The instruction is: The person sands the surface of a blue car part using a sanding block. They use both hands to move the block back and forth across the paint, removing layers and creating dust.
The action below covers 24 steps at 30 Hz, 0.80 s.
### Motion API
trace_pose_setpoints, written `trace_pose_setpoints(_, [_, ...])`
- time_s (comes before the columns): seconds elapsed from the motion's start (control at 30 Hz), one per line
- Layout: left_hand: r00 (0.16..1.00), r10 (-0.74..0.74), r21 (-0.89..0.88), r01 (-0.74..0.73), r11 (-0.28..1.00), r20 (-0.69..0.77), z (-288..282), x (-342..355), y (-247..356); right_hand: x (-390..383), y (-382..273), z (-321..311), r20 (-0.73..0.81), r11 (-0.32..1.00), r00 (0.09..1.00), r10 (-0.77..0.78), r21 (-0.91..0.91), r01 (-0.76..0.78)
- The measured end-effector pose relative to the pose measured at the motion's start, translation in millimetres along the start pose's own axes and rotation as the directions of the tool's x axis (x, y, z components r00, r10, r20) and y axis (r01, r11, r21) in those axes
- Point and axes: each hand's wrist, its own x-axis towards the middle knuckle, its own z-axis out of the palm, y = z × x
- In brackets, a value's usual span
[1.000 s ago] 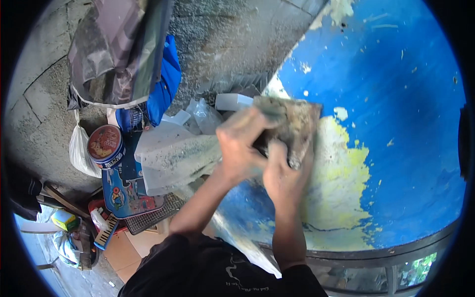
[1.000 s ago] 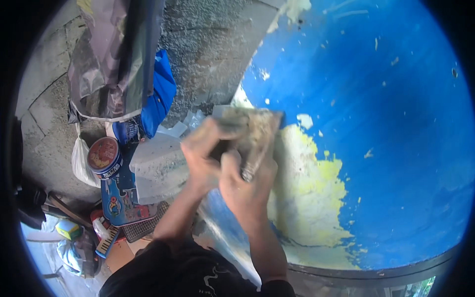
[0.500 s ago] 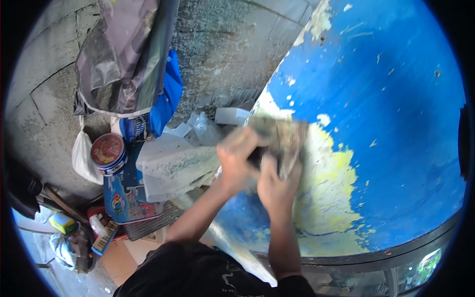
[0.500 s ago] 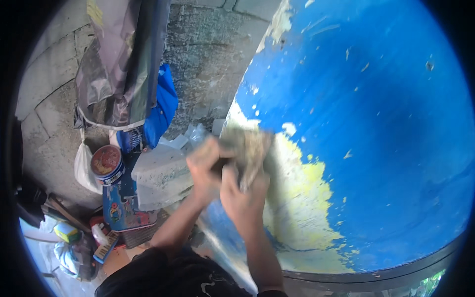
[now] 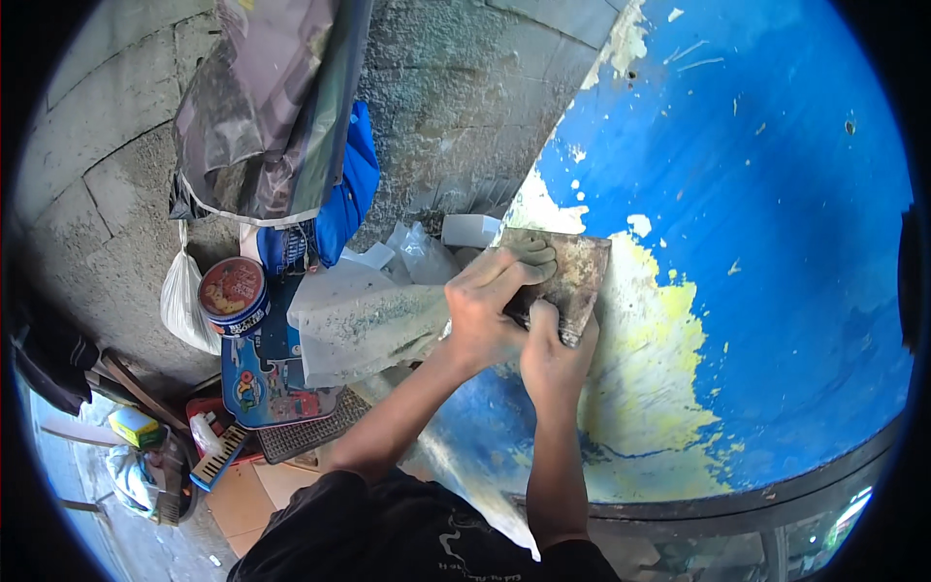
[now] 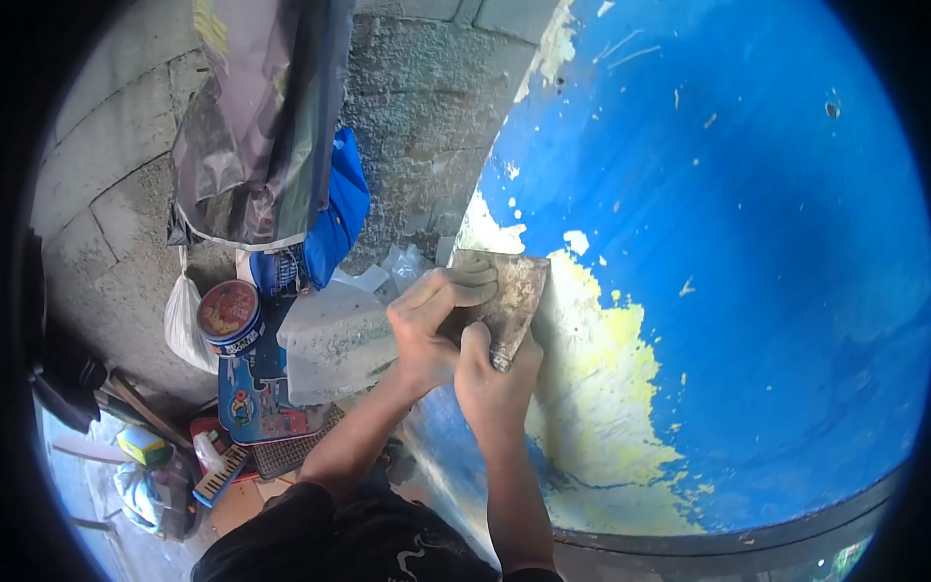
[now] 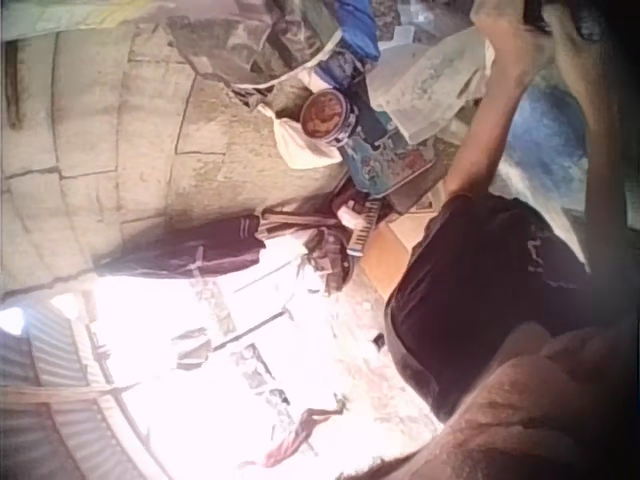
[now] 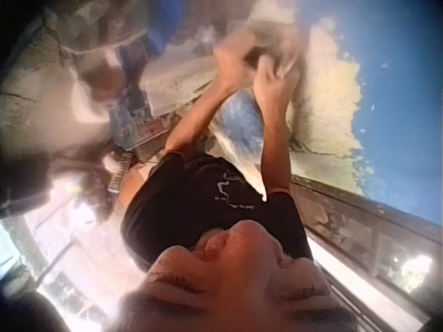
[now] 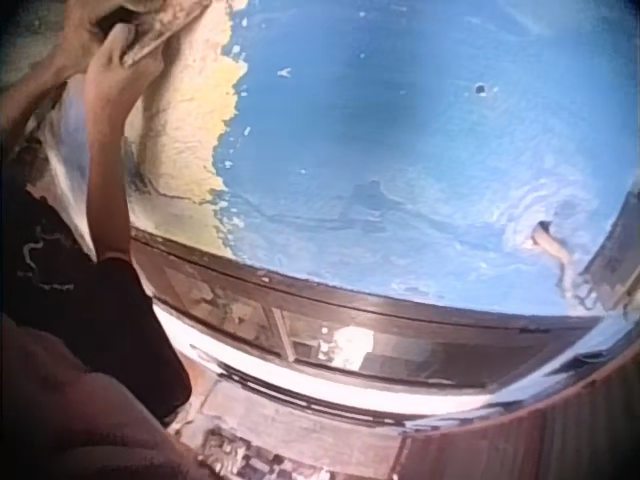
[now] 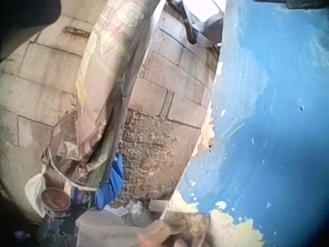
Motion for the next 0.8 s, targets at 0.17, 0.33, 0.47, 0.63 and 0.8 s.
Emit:
trace_pose_setpoints(0.17, [0.979, -0.194, 0.017, 0.195, 0.981, -0.069, -20.2, 22.7, -11.1, 25.7, -26.0, 4.8, 0.382, 0.774, 0.732, 0.564, -0.555, -0.306])
trace_pose_setpoints(0.33, [0.995, -0.101, 0.153, 0.102, 0.983, -0.017, 0.9, 3.0, -13.8, 17.1, 8.6, -12.1, 0.22, 0.961, 0.965, 0.145, -0.265, -0.084])
trace_pose_setpoints(0.47, [0.989, -0.143, 0.081, 0.145, 0.986, -0.028, -16.5, 20.2, -11.3, 24.2, -11.2, 4.7, 0.289, 0.905, 0.92, 0.267, -0.402, -0.136])
trace_pose_setpoints(0.63, [0.929, -0.151, 0.098, 0.125, 0.987, 0.339, -30.0, -31.0, 16.0, -22.7, -3.3, -51.1, 0.348, 0.936, 0.88, 0.324, -0.257, -0.242])
trace_pose_setpoints(0.8, [0.927, -0.037, -0.035, 0.054, 0.998, 0.374, -28.4, -49.8, 24.7, -59.0, 8.3, -73.6, 0.308, 0.925, 0.872, 0.38, -0.107, -0.365])
